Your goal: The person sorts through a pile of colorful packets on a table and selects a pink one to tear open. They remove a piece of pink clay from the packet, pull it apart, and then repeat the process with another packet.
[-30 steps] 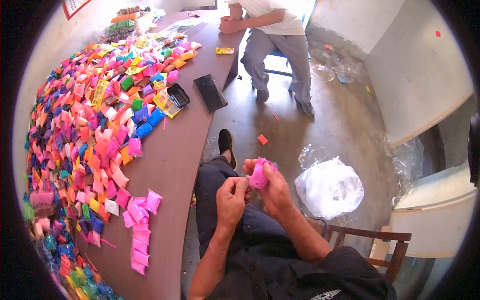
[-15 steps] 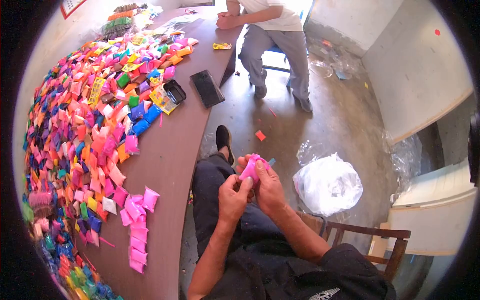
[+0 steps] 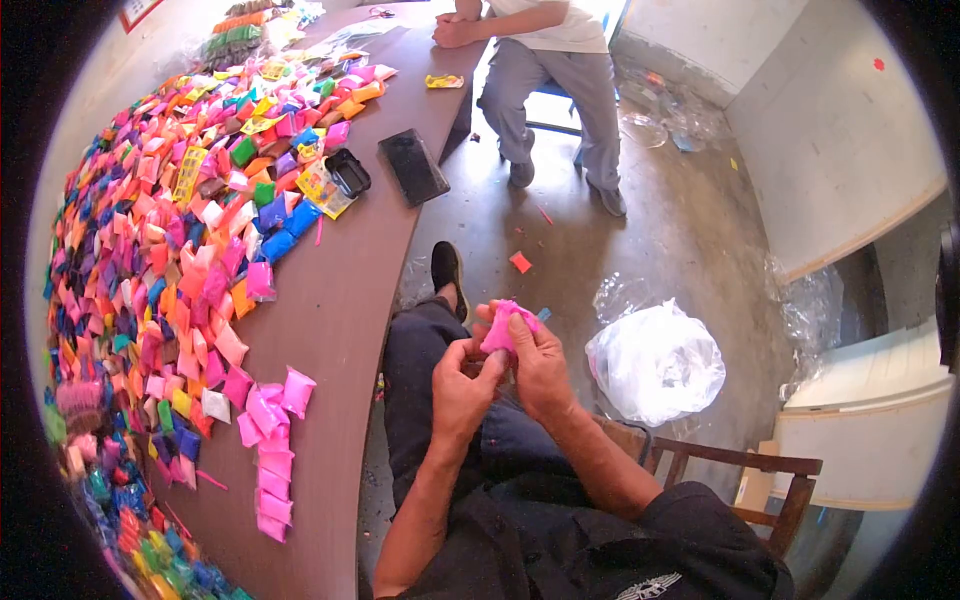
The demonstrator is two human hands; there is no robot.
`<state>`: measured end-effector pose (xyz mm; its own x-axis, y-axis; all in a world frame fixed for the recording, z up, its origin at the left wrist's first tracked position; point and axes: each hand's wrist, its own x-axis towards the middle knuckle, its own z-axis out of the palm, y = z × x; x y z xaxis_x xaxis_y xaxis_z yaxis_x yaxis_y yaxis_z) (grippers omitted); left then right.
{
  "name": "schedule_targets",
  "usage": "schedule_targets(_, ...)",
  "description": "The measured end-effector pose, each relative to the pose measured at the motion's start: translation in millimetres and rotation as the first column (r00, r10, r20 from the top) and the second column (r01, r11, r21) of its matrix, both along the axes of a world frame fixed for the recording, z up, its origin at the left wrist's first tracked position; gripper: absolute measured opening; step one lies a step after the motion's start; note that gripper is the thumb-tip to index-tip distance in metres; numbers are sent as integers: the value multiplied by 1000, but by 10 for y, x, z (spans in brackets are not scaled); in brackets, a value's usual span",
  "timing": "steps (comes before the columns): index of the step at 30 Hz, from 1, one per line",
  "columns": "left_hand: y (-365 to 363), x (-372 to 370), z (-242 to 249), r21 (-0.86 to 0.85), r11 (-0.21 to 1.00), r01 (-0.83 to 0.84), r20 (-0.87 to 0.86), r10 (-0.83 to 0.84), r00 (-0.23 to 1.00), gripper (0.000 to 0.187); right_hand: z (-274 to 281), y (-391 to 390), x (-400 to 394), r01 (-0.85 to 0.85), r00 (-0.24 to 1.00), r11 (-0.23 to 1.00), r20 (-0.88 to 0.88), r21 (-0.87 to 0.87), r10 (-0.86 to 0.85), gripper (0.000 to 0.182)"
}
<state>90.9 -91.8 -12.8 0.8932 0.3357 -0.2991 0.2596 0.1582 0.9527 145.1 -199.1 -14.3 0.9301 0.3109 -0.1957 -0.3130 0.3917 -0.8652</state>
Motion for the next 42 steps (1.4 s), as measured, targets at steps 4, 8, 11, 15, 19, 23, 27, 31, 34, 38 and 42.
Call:
schedule_targets(4,-26,2,28,493,859,-137,198,43,979,27,-108,-8,4,30,1000,1000,-1,-7,-30,39)
schedule_targets(8,7,-4,68,633,763,-133,275,-61,959,21,-130,6,-18,53,998,999,-13,-3,-53,37)
schedule_targets(11,9,4,62,655,747,-116,273,-91,958,15,-162,-7,-18,56,998,998,-4,-21,-56,37)
schedule_targets(15,55,17,-60,682,713,-162,293,-64,954,12,-129,-9,-26,61,998,998,3,-26,-61,37)
schedule_targets(19,43,-27,83,681,714,-159,340,-116,933,13,-91,-15,-16,74,997,997,-31,-11,-74,37)
schedule_targets(23,18,-38,71,728,672,-135,338,-181,924,16,-84,5,-23,82,996,996,-13,-46,-83,38)
schedule_targets(27,10,-8,52,740,657,-146,346,-185,920,13,-129,28,-43,71,997,996,6,-60,-71,39)
schedule_targets(31,10,17,62,764,627,-155,325,-165,931,11,-161,56,-58,70,997,997,-20,-36,-71,38)
schedule_targets(34,4,25,21,752,635,-180,343,-143,928,11,-130,48,-72,75,996,997,-55,-13,-76,38)
schedule_targets(38,45,-3,6,725,666,-178,313,-89,946,9,-132,15,-54,104,989,994,-106,35,-100,39)
schedule_targets(42,75,-42,109,625,769,-138,254,-34,967,6,-93,-11,-3,120,983,991,-147,56,-110,40)
